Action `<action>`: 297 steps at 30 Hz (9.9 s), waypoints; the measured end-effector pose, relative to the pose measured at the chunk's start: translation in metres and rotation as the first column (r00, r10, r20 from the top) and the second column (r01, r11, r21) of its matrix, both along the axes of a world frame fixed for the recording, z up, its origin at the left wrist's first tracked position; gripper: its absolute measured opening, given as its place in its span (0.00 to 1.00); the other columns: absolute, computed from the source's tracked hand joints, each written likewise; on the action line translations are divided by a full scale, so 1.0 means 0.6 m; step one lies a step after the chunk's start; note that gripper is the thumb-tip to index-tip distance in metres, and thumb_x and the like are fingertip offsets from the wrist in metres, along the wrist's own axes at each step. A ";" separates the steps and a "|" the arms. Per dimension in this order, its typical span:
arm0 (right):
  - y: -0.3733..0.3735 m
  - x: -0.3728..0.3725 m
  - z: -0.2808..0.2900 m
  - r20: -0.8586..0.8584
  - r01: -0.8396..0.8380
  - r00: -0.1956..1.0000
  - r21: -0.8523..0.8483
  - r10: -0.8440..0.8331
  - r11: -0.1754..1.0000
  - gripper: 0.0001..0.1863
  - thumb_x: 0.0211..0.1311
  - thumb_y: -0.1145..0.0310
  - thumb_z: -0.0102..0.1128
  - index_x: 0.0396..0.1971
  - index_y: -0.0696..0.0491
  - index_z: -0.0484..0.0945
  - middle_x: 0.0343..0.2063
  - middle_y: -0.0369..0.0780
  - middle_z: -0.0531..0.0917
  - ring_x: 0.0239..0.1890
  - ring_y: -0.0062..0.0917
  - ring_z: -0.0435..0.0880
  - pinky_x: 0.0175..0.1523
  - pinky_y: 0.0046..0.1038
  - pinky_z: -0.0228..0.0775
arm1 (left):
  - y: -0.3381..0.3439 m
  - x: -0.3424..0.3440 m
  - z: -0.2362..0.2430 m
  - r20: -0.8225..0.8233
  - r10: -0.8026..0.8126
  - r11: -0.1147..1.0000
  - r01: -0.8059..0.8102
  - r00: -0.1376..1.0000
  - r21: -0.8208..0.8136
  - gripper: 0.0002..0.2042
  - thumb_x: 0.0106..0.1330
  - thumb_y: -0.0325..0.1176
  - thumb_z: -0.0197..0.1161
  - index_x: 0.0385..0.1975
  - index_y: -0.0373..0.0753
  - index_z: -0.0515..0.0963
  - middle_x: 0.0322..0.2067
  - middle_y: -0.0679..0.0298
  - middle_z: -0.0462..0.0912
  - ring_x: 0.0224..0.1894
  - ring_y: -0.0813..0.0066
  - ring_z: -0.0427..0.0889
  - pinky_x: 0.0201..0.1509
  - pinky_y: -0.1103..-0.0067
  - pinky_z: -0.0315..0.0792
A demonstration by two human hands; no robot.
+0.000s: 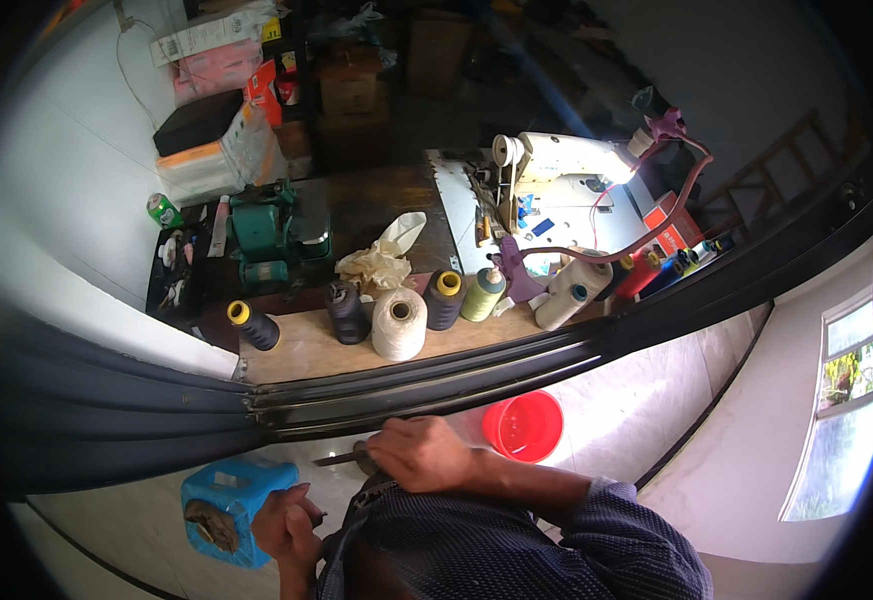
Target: The person uses a screwdriver to work on the lower track of a window frame, repeatedly inserting and turning the tool. They move a blue stool and a red bucket to adjust their position, then continue manipulating the window track with the screwdriver.
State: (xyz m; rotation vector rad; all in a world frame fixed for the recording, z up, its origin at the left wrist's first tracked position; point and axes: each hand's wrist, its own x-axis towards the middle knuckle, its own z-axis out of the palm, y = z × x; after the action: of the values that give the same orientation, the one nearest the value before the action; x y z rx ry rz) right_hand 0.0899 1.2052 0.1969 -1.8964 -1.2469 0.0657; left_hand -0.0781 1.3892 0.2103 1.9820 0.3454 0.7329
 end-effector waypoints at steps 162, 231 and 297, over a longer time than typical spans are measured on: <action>0.147 0.065 -0.044 -0.165 0.081 0.979 -0.231 -0.121 0.970 0.12 0.66 0.65 0.57 0.25 0.55 0.79 0.22 0.49 0.83 0.28 0.50 0.84 0.35 0.47 0.78 | 0.014 0.118 -0.045 -0.692 0.328 0.932 -0.101 0.643 0.348 0.41 0.52 0.35 0.65 0.67 0.22 0.57 0.21 0.37 0.80 0.26 0.36 0.83 0.33 0.53 0.78; 0.145 0.034 -0.020 -0.139 0.138 0.974 -0.268 -0.180 0.953 0.12 0.66 0.62 0.58 0.27 0.53 0.80 0.22 0.50 0.83 0.28 0.49 0.85 0.33 0.45 0.77 | 0.021 0.095 -0.030 -0.642 0.335 0.900 -0.033 0.689 0.435 0.37 0.56 0.35 0.63 0.65 0.21 0.62 0.18 0.42 0.80 0.21 0.44 0.83 0.26 0.57 0.77; 0.072 -0.022 0.031 -0.401 -0.038 0.916 -0.105 -0.008 0.994 0.06 0.65 0.69 0.61 0.31 0.55 0.82 0.25 0.48 0.83 0.27 0.43 0.85 0.31 0.37 0.75 | -0.008 0.003 0.039 -0.098 0.008 0.958 0.020 0.995 0.285 0.17 0.59 0.28 0.65 0.49 0.34 0.81 0.19 0.62 0.81 0.18 0.65 0.80 0.24 0.74 0.74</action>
State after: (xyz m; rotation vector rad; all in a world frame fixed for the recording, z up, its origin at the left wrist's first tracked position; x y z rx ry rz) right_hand 0.0767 1.2485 0.2152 -1.8465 -0.9905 0.5179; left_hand -0.0764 1.3846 0.2334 2.2974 0.3051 0.7140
